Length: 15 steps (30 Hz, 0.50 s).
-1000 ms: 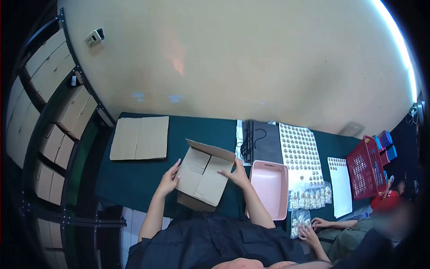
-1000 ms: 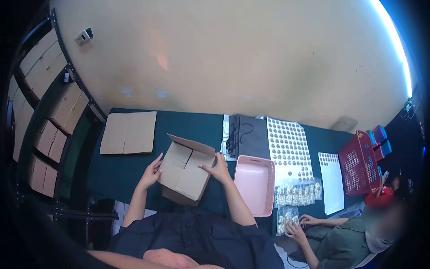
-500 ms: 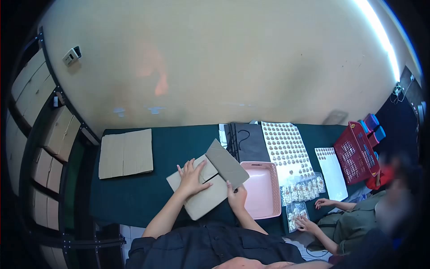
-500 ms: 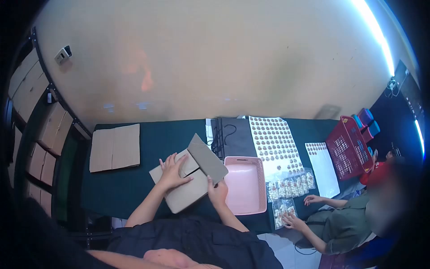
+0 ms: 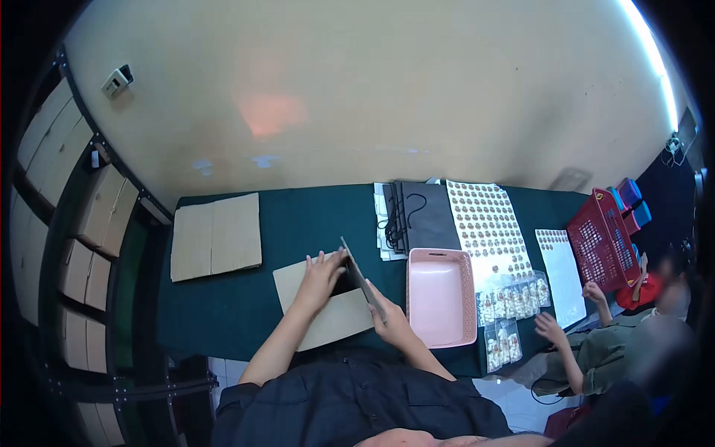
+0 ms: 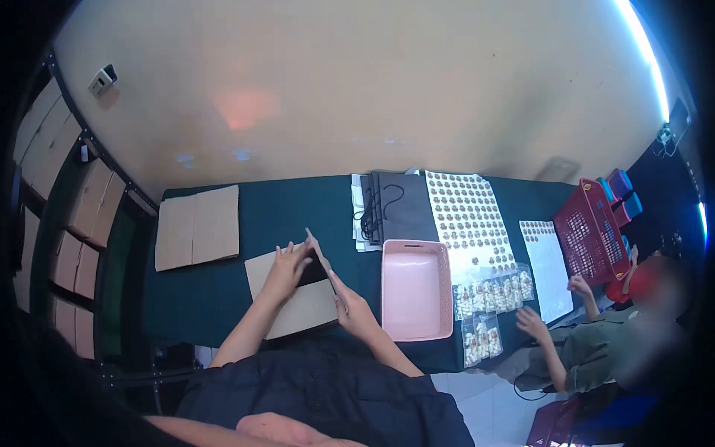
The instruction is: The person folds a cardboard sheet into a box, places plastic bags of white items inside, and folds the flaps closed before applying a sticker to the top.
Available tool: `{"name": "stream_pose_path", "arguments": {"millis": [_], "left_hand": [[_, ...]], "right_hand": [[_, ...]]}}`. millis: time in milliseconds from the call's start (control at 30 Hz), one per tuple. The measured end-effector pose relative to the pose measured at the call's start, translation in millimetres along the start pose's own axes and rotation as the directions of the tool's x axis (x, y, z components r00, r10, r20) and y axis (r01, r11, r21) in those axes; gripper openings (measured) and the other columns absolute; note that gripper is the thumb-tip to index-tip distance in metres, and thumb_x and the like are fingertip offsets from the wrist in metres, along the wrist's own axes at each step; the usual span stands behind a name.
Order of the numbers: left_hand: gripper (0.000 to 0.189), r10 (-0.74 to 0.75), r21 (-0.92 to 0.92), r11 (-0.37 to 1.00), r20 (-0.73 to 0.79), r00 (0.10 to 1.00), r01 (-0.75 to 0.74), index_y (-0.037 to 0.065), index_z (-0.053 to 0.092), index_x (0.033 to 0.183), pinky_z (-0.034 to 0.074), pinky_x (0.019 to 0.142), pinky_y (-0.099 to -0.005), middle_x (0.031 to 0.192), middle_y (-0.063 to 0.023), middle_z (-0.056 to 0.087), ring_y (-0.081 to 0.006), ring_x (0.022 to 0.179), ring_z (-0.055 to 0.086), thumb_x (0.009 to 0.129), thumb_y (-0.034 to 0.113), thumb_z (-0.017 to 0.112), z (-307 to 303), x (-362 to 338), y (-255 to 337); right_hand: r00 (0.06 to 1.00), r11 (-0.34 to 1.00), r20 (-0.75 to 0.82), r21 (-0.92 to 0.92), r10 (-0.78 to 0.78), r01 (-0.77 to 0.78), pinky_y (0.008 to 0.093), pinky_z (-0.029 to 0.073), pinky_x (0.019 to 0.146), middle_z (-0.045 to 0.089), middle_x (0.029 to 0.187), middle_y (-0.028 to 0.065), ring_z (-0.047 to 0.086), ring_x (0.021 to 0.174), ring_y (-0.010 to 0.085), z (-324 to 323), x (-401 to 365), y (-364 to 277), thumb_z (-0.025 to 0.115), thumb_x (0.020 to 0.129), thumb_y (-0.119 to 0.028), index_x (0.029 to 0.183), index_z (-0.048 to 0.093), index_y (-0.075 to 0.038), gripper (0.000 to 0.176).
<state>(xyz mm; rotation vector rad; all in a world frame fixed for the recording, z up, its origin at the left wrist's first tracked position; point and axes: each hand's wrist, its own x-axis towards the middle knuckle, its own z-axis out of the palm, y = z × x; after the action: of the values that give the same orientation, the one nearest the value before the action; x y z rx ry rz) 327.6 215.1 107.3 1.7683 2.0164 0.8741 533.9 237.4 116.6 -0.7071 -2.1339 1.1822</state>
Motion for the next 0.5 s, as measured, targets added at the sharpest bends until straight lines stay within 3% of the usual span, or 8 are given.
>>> {"name": "stream_pose_path", "arguments": {"millis": [33,133,200,300,367,433,500], "left_hand": [[0.038,-0.024,0.007,1.000,-0.093,0.995,0.024,0.011,0.044,0.129,0.019,0.105,-0.0540,0.118,-0.0205,0.054,-0.0410,0.119,0.042,0.092,0.021,0.045,0.0,0.2,-5.2],[0.036,-0.087,-0.072,0.994,-0.010,0.996,0.087,0.005,0.048,0.125,0.018,0.108,-0.0490,0.123,-0.0238,0.050,-0.0385,0.123,0.039,0.091,0.020,0.046,-12.3,-3.3,-0.8],[0.035,-0.094,-0.079,0.993,-0.029,0.995,0.091,0.003,0.050,0.121,0.020,0.108,-0.0465,0.123,-0.0250,0.049,-0.0393,0.121,0.040,0.091,0.021,0.045,-11.9,-8.6,0.6],[0.035,-0.048,-0.084,0.996,-0.130,0.990,0.038,-0.002,0.049,0.119,0.021,0.108,-0.0449,0.111,-0.0265,0.055,-0.0393,0.112,0.048,0.091,0.017,0.044,-3.6,-14.5,-16.2],[0.037,-0.148,-0.209,0.968,-0.031,0.988,0.139,-0.006,0.048,0.119,0.023,0.107,-0.0454,0.109,-0.0286,0.055,-0.0410,0.115,0.044,0.091,0.019,0.045,-2.1,-18.1,-29.7],[0.038,-0.116,-0.200,0.973,0.021,0.993,0.118,-0.011,0.048,0.116,0.025,0.107,-0.0450,0.105,-0.0290,0.056,-0.0429,0.104,0.050,0.089,0.015,0.045,-16.6,-17.2,-23.6],[0.037,-0.122,-0.186,0.974,0.049,0.991,0.129,-0.012,0.048,0.115,0.026,0.106,-0.0453,0.104,-0.0290,0.056,-0.0432,0.101,0.052,0.088,0.013,0.045,-14.9,-21.9,-25.0]], "right_hand": [[0.999,1.000,0.038,0.006,0.027,-0.028,0.0349,0.039,0.095,0.046,0.127,0.0240,0.046,0.117,0.0372,0.3,-2.8,-0.6,0.048,0.084,0.002,0.135,0.035,-0.005,0.053],[0.998,1.000,0.053,-0.026,-0.014,0.016,0.0357,0.039,0.096,0.046,0.128,0.0215,0.047,0.117,0.0354,-1.1,-9.4,-1.5,0.047,0.083,0.005,0.134,0.037,-0.006,0.053],[0.994,0.998,0.102,-0.049,-0.037,0.042,0.0354,0.038,0.098,0.045,0.130,0.0204,0.046,0.119,0.0345,-4.9,-14.1,-0.1,0.047,0.081,0.006,0.134,0.037,-0.005,0.055],[0.972,0.985,0.213,-0.118,-0.095,0.122,0.0357,0.036,0.101,0.043,0.131,0.0200,0.042,0.122,0.0330,-14.1,-17.3,-3.3,0.049,0.076,0.009,0.134,0.037,-0.005,0.061],[0.951,0.974,0.288,-0.156,-0.112,0.162,0.0361,0.035,0.102,0.042,0.132,0.0207,0.040,0.124,0.0324,-17.6,-19.7,-12.3,0.050,0.072,0.010,0.134,0.036,-0.004,0.065],[0.914,0.951,0.404,-0.267,-0.037,0.157,0.0358,0.033,0.104,0.040,0.133,0.0224,0.037,0.126,0.0319,-19.4,-17.4,-21.6,0.054,0.066,0.010,0.134,0.036,-0.004,0.072],[0.900,0.944,0.435,-0.281,-0.034,0.172,0.0365,0.033,0.104,0.041,0.132,0.0238,0.037,0.126,0.0331,-17.4,-13.6,-24.8,0.057,0.069,0.003,0.134,0.035,-0.003,0.069]]}}
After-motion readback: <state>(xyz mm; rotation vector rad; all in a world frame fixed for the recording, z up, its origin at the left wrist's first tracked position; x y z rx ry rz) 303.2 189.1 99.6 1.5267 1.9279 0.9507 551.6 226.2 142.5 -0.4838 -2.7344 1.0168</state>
